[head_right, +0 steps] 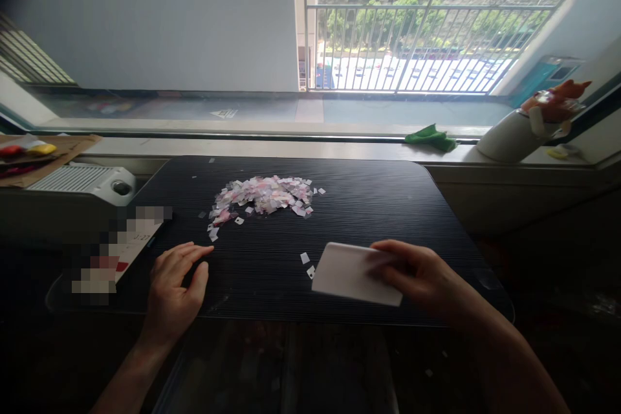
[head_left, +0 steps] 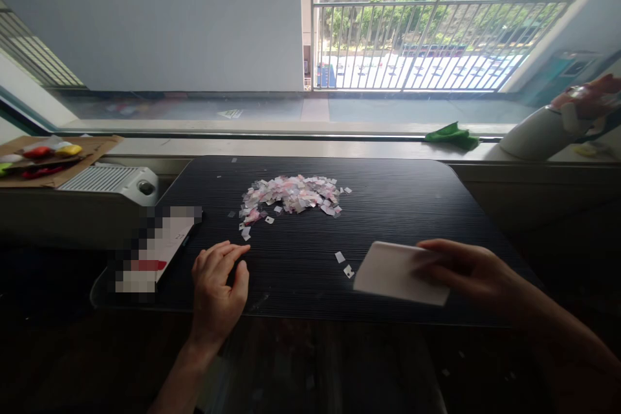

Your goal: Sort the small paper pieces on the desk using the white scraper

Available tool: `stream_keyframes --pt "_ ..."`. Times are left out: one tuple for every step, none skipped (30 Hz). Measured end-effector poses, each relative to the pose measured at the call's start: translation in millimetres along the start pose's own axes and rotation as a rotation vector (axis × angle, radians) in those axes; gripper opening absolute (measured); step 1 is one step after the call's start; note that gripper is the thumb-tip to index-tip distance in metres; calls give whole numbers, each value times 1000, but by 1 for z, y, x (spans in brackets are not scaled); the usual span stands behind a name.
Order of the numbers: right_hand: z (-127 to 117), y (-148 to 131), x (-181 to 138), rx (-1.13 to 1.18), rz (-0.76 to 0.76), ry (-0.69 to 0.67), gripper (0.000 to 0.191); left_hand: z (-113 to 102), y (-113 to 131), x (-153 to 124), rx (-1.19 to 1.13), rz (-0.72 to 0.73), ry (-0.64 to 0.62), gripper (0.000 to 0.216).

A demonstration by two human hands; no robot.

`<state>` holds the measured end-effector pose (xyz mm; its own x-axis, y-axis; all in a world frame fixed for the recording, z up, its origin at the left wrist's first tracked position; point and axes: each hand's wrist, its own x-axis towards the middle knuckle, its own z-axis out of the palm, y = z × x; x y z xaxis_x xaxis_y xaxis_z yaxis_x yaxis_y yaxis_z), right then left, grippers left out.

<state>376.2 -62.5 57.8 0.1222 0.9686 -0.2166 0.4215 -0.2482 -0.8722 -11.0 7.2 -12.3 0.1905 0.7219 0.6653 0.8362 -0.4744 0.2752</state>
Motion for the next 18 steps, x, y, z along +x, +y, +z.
stream_keyframes --pt "2 -2 11 8 -42 4 47 0 0 0 1 5 4 21" --pt "4 -5 23 -8 -68 -7 47 0 0 0 5 7 5 21" --pt "7 -9 37 -24 -92 -8 48 0 0 0 10 8 3 21" --pt "9 -13 50 -55 -115 -13 48 0 -1 0 13 6 2 21" --pt "11 -17 61 -88 -135 -36 47 0 -1 0 16 2 0 21" --pt "13 -21 71 -104 -139 -58 44 1 -1 0 18 -1 -1 21" --pt "14 -24 78 -121 -139 -84 40 1 0 0 19 -5 -3 21" --pt "15 -27 82 -132 -133 -116 37 1 0 0 20 -9 -7 20" --pt "15 -29 83 -139 -123 -150 34 1 0 -1 20 -12 -12 20" --pt "14 -30 82 -146 -113 -186 32 1 0 -1 20 -16 -16 20" --pt "13 -30 79 -152 -101 -225 31 1 0 -1 20 -19 -21 20" --pt "11 -29 75 -158 -89 -261 31 0 0 -1 20 -22 -22 20" --pt "9 -27 70 -167 -78 -293 31 0 0 -1 20 -24 -23 20" --pt "7 -24 64 -177 -67 -325 31 0 1 -1 20 -26 -22 20" --pt "6 -20 59 -185 -56 -358 32 0 1 -2 23 -27 -23 20" --pt "4 -17 53 -188 -44 -390 33 0 1 -2 28 -25 -27 20" --pt "3 -14 48 -184 -30 -416 34 0 1 -2 35 -22 -40 20" --pt "3 -11 43 -176 -16 -433 35 -1 2 -1 44 -13 -58 20"
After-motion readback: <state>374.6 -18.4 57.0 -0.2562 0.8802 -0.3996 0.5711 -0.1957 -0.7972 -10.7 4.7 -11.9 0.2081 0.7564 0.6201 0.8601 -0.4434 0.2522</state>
